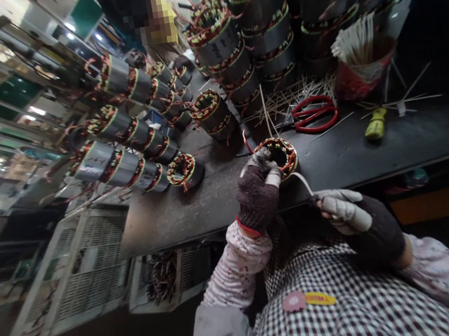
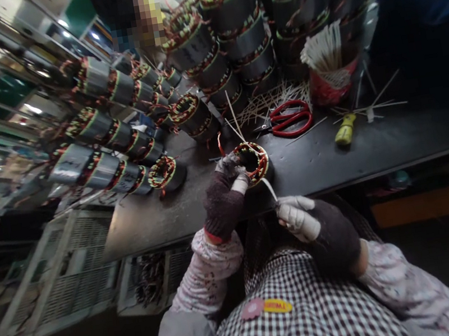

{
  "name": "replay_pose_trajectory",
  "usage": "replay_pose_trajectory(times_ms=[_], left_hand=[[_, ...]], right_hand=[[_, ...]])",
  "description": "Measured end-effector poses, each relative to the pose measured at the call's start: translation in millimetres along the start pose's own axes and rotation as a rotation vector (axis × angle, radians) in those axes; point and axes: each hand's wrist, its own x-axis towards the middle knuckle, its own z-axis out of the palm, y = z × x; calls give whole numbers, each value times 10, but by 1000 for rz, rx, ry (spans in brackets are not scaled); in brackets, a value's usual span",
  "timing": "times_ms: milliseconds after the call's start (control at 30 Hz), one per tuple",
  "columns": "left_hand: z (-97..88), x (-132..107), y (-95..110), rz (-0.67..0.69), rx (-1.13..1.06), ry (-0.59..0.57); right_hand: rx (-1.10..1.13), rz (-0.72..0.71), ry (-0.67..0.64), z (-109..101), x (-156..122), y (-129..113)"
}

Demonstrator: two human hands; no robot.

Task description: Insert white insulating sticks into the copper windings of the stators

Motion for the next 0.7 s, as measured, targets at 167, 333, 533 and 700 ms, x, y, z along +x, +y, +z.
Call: replay_pose_trajectory(times_ms=[167,333,533,700], left_hand=[[39,-38,-49,24,39,54],[45,-80,-108,92,114,55],[57,-142,-240,242,119,118],[150,-127,-278,349,211,201]], right_hand=[[-92,-78,44,-66,130,-18],[-160,-219,58,-289,151,18],[-615,-39,-140,-753,643,595],[-864,120,-28,-1103,860,867]])
